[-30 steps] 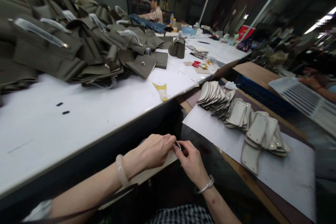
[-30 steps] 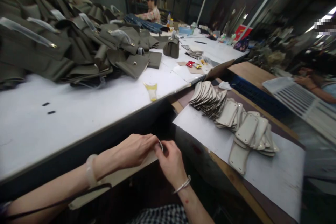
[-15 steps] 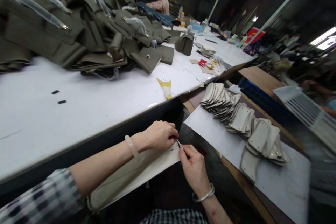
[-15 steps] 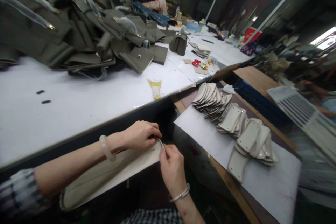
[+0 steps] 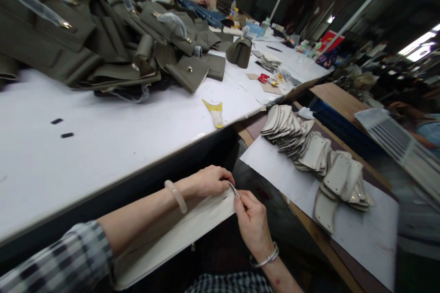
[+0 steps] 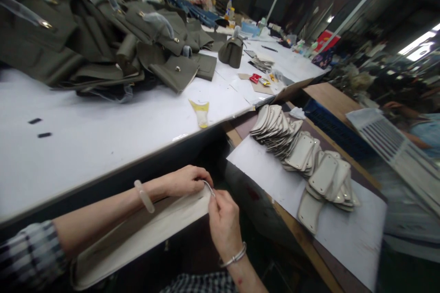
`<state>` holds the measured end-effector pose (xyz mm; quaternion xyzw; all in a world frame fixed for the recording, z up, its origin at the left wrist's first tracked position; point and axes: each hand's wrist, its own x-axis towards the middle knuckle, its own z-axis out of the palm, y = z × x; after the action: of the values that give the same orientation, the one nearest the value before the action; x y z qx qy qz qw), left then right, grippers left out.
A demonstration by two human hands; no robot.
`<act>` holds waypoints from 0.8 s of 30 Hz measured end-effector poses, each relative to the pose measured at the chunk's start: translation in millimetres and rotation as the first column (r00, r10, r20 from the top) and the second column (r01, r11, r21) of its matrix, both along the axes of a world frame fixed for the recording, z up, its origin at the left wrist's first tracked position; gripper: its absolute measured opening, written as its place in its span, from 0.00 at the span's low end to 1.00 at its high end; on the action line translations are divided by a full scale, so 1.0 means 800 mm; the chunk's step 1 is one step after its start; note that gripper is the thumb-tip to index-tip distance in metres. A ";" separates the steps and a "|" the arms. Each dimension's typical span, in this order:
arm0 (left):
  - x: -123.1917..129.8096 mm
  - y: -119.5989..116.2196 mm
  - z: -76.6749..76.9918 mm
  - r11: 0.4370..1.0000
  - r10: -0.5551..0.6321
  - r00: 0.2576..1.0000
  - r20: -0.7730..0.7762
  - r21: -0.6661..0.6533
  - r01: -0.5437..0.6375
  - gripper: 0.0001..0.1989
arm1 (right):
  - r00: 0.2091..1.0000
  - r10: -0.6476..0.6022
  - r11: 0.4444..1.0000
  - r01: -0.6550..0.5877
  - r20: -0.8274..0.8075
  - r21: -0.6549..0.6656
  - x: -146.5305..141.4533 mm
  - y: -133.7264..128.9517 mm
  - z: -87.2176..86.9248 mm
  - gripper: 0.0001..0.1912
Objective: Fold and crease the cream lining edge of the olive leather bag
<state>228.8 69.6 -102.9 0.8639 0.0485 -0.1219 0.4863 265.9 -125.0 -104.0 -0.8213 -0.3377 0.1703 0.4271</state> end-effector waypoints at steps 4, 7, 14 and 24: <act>0.000 0.004 -0.003 0.997 0.003 1.000 -0.012 -0.073 -0.004 0.17 | 1.000 -0.003 1.000 0.003 0.007 0.012 0.000 0.002 -0.001 0.15; 0.000 0.005 -0.005 0.994 0.000 1.000 -0.007 -0.113 -0.001 0.18 | 0.999 0.006 1.000 -0.006 0.042 0.007 0.000 0.002 -0.001 0.15; -0.004 0.007 -0.015 0.988 0.006 1.000 0.028 -0.152 -0.002 0.18 | 0.991 0.039 0.998 -0.034 0.129 -0.044 0.005 0.008 -0.004 0.16; -0.007 0.010 -0.008 0.995 0.050 0.998 0.050 -0.091 -0.045 0.14 | 0.998 -0.060 0.988 0.059 0.000 -0.141 -0.016 -0.008 0.009 0.17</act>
<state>223.5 77.4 -109.6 0.8426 0.0507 -0.0899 0.5286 253.2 -131.0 -96.4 -0.8589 -0.2991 0.1827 0.3734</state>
